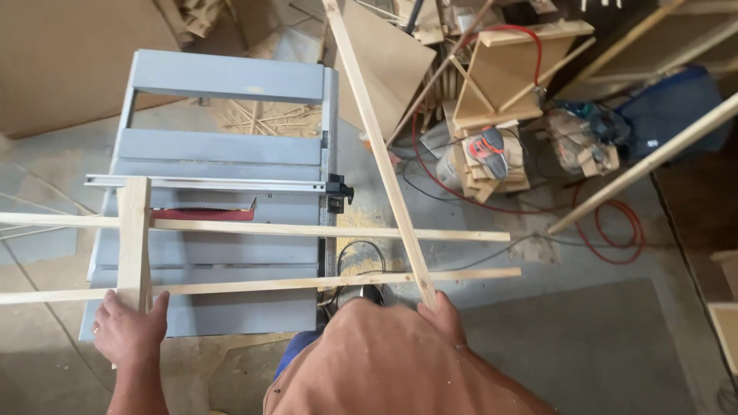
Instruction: Assembling thin wooden strips into a frame structure
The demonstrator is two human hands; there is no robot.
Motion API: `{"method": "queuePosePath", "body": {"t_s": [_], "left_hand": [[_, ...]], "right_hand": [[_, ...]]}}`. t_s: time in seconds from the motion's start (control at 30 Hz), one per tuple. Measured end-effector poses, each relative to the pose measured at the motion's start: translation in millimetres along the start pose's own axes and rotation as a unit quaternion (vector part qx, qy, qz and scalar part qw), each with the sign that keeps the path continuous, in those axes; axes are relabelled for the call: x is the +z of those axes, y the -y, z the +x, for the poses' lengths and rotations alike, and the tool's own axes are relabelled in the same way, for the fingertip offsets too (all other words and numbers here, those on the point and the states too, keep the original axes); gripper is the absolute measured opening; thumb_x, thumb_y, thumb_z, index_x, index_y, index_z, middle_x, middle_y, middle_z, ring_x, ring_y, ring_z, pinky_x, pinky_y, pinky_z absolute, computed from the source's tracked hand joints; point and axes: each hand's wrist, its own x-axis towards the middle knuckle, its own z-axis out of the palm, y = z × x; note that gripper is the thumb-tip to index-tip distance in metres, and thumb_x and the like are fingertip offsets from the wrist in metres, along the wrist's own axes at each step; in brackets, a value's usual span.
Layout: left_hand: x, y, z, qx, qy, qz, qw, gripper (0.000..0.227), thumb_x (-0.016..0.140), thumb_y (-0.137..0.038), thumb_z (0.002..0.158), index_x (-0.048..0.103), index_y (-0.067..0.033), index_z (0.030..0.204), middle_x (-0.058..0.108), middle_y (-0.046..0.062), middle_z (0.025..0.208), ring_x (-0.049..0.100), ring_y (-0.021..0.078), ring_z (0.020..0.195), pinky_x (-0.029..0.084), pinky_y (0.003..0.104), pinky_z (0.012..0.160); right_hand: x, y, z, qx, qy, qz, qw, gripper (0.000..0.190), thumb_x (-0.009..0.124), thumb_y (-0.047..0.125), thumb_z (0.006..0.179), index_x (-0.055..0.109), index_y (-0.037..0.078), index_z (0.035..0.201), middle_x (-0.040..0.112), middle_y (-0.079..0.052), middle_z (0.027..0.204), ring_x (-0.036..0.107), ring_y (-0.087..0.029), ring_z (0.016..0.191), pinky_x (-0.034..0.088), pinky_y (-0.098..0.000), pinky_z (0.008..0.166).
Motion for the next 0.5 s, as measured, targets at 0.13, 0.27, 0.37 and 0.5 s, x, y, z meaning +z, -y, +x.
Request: {"method": "queuePosePath", "body": {"t_s": [0.13,0.27,0.37,0.5], "left_hand": [[22.0,19.4,16.0,0.028,-0.011,-0.012,0.999,0.088,0.069,-0.058,0.088,0.05,0.003,0.148,0.061,0.032,0.132,0.056,0.0513,0.117,0.046,0.06,0.095],[18.9,24.7,18.1,0.005,-0.004,-0.022,1.0,0.071,0.069,-0.055,0.094,0.059,0.0021,0.135,0.067,0.025,0.12,0.067,0.0461,0.103,0.054,0.058,0.083],[24.8,34.1,24.0,-0.002,0.016,-0.011,1.0,0.065,0.068,-0.056,0.093,0.062,0.0003,0.125,0.072,0.023,0.111,0.071,0.0463,0.098,0.055,0.056,0.081],[30.1,39.0,24.6,0.013,0.006,0.004,1.0,0.068,0.056,-0.069,0.104,0.064,-0.0019,0.113,0.076,0.025,0.101,0.073,0.0492,0.089,0.055,0.057,0.075]], "right_hand": [[27.2,15.6,-9.1,0.036,-0.012,0.024,0.999,0.058,0.057,0.036,0.084,0.048,0.022,0.14,0.072,-0.012,0.12,0.067,-0.039,0.109,0.05,-0.0474,0.084],[44.9,27.1,-20.6,0.032,-0.047,0.045,0.997,0.064,0.054,0.03,0.086,0.039,0.026,0.149,0.073,-0.013,0.116,0.068,-0.039,0.097,0.051,-0.0471,0.079],[60.5,22.1,-15.7,0.029,-0.06,0.048,0.997,0.068,0.053,0.032,0.089,0.034,0.027,0.154,0.073,-0.016,0.115,0.068,-0.042,0.098,0.05,-0.049,0.08],[63.1,33.8,-22.7,0.045,-0.064,0.041,0.996,0.07,0.052,0.034,0.092,0.029,0.027,0.158,0.072,-0.016,0.122,0.069,-0.041,0.102,0.052,-0.0496,0.085]]}}
